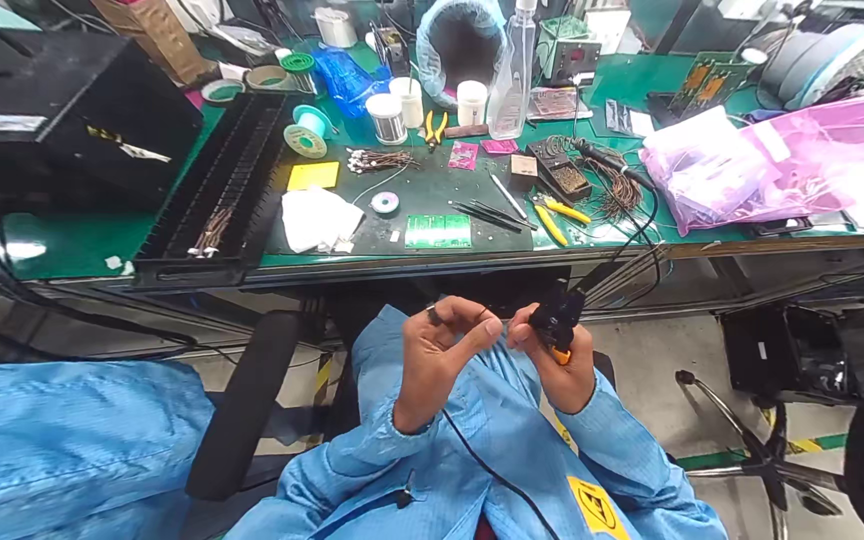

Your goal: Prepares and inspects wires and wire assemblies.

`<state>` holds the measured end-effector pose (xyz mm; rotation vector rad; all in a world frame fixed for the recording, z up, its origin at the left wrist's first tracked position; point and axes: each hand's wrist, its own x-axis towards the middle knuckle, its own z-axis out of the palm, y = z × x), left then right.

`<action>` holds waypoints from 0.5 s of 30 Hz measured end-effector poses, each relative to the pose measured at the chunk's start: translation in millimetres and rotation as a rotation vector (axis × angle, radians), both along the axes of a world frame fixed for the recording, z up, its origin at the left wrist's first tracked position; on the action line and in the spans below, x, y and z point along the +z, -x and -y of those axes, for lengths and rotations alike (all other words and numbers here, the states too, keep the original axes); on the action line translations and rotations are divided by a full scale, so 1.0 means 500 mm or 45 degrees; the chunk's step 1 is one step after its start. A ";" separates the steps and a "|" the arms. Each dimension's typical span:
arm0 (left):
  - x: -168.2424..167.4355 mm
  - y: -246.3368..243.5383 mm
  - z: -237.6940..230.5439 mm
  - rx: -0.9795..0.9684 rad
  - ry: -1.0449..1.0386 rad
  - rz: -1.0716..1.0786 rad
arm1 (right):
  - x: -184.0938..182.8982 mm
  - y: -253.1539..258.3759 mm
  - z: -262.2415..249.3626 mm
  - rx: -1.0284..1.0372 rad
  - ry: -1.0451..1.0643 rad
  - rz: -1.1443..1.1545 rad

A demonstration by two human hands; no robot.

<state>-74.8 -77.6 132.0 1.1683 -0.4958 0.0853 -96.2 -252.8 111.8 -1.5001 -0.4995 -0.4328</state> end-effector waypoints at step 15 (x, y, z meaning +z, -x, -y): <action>0.034 0.014 0.024 0.491 -0.265 0.540 | 0.014 0.040 -0.023 0.183 0.094 -0.148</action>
